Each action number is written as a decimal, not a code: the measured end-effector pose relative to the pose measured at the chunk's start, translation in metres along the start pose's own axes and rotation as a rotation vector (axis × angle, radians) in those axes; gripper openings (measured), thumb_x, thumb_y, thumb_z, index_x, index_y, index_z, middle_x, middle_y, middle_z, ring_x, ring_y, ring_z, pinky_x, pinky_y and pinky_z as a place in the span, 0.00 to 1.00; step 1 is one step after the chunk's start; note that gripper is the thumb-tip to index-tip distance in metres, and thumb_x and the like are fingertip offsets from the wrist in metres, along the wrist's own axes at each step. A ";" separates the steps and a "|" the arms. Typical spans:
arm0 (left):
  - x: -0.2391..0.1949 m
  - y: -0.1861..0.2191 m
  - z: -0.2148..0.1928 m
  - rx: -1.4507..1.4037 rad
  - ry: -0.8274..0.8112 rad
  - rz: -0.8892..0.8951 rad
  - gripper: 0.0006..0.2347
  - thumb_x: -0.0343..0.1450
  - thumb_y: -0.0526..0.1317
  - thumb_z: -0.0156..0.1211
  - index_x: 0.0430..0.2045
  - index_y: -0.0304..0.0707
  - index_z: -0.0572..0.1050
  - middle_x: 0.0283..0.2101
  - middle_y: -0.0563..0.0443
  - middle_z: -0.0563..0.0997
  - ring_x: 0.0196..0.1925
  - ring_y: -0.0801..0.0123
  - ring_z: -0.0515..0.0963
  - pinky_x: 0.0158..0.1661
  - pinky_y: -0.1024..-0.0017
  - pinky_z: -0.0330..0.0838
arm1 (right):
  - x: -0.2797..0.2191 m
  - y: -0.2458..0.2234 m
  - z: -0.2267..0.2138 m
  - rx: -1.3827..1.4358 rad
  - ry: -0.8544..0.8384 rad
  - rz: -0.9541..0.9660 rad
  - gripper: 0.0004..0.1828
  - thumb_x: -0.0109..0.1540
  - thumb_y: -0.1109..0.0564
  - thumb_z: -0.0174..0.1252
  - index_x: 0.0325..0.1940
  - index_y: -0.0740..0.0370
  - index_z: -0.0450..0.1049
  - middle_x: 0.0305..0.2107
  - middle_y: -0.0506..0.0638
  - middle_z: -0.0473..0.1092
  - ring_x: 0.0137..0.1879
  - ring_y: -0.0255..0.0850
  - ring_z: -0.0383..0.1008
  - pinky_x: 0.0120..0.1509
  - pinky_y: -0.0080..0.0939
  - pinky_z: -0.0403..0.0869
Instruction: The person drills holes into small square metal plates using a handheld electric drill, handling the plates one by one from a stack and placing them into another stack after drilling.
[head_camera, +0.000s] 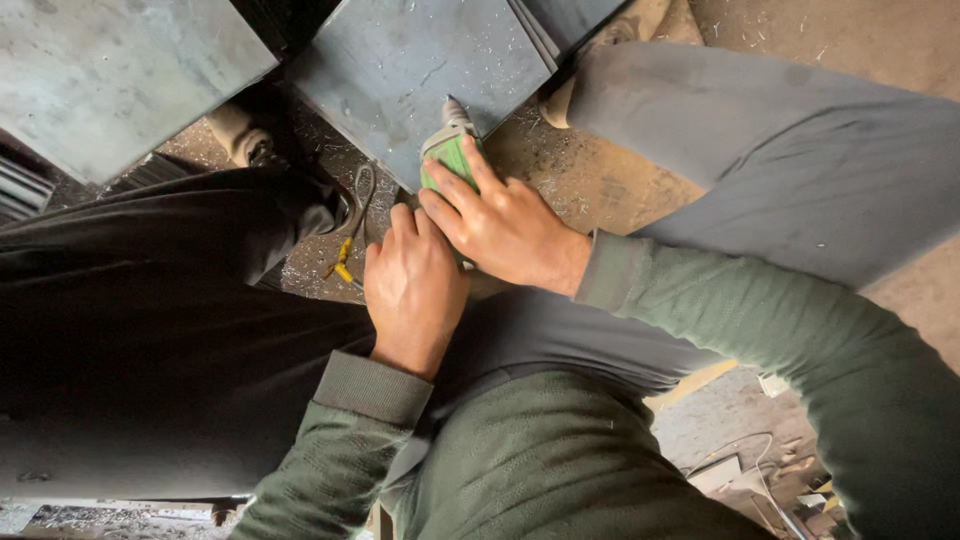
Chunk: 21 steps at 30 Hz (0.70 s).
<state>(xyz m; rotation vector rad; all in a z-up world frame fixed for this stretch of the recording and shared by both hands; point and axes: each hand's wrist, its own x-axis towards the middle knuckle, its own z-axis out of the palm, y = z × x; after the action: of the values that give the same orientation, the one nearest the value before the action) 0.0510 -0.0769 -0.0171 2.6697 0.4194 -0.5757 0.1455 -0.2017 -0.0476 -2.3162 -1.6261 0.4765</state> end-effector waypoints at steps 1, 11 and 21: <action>0.000 0.000 0.000 -0.002 -0.006 -0.003 0.11 0.62 0.35 0.62 0.36 0.34 0.74 0.35 0.47 0.75 0.36 0.57 0.79 0.35 0.60 0.71 | 0.001 0.000 0.000 0.002 -0.002 0.002 0.22 0.63 0.57 0.58 0.60 0.69 0.73 0.61 0.65 0.68 0.66 0.72 0.67 0.33 0.47 0.80; 0.000 -0.002 -0.004 -0.068 -0.033 -0.030 0.14 0.58 0.36 0.65 0.35 0.33 0.74 0.35 0.44 0.75 0.33 0.53 0.80 0.33 0.58 0.71 | 0.004 -0.003 0.000 0.001 -0.002 -0.004 0.21 0.63 0.57 0.58 0.58 0.68 0.73 0.60 0.63 0.68 0.66 0.72 0.68 0.36 0.49 0.81; 0.007 -0.003 -0.010 -0.140 -0.101 -0.098 0.13 0.58 0.36 0.67 0.32 0.34 0.73 0.35 0.43 0.75 0.31 0.50 0.81 0.33 0.57 0.75 | 0.012 -0.003 -0.010 0.058 -0.093 0.011 0.22 0.61 0.57 0.57 0.58 0.69 0.73 0.60 0.64 0.68 0.66 0.72 0.68 0.37 0.50 0.81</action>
<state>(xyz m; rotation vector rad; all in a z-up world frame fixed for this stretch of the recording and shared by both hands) 0.0596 -0.0689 -0.0123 2.4856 0.5431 -0.6814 0.1508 -0.1894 -0.0390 -2.2934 -1.6183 0.6346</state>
